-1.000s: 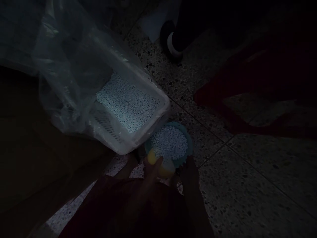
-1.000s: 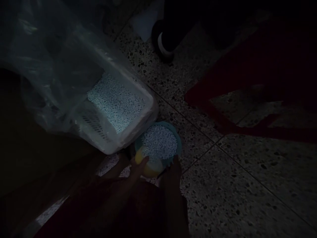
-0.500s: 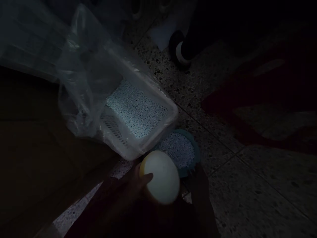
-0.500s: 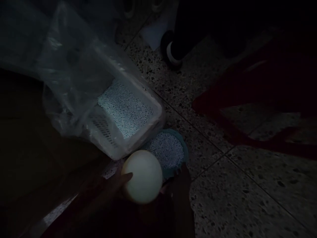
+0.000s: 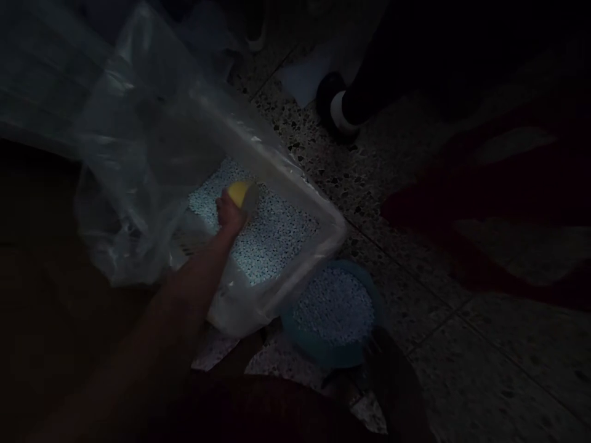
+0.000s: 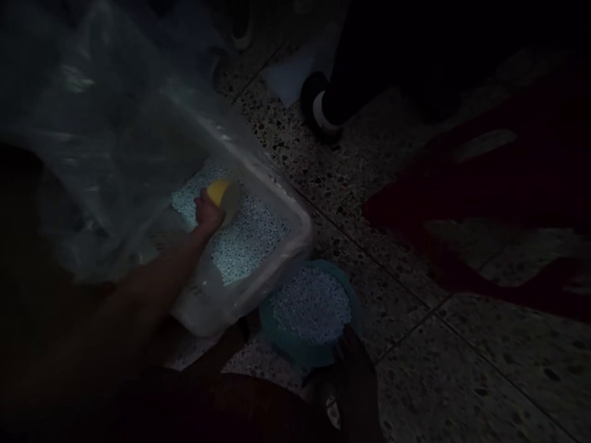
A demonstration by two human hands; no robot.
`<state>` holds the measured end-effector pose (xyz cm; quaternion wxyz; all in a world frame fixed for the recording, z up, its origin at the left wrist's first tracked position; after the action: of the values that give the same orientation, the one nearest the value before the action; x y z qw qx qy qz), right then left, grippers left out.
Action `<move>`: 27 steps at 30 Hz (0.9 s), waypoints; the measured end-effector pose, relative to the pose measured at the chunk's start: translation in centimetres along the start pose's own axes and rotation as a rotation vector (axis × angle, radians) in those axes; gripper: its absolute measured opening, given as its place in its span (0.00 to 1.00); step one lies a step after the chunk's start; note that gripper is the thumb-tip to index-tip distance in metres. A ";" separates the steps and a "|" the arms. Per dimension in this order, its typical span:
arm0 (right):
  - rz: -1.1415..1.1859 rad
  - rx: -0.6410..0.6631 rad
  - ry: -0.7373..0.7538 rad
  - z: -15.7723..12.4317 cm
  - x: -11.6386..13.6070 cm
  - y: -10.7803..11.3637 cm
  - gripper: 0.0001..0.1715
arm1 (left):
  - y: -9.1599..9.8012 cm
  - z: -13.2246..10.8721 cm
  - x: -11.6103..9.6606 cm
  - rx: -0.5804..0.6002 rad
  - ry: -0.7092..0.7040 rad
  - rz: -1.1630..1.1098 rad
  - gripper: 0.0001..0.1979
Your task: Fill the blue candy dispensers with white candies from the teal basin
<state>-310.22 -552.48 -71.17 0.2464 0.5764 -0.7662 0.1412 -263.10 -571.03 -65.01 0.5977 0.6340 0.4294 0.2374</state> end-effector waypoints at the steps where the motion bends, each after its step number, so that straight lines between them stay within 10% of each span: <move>1: -0.023 0.000 0.016 0.0 0.3 0.1 0.23 | -1.7 -0.5 -0.7 -0.009 -0.031 -0.004 0.42; 9: 0.143 0.002 -0.133 -1.3 0.6 -2.8 0.25 | -5.4 -7.1 -0.4 0.420 -0.160 -0.366 0.38; 16: 0.168 0.050 -0.155 -1.4 0.5 -2.9 0.21 | -6.1 -6.3 4.4 0.883 0.208 -0.888 0.33; 22: 0.142 0.028 -0.123 -1.4 0.8 -2.5 0.19 | -4.3 -7.3 6.1 0.785 0.357 -1.007 0.37; 27: 0.185 0.022 -0.151 -2.2 1.1 -2.6 0.21 | 0.7 -9.1 6.3 0.670 0.444 -1.090 0.39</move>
<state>-307.48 -553.04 -68.94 0.1676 0.5147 -0.8311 0.1278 -267.07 -560.73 -64.11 0.3010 0.4141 0.8507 -0.1192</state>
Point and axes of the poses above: each hand's wrist, its own z-axis towards the middle knuckle, its own y-axis out of the back of the hand, x = y × z, the point moved 6 cm from there along z, towards the middle knuckle, and after that the axes turned 1 degree about -x, right-handed, at the moved point
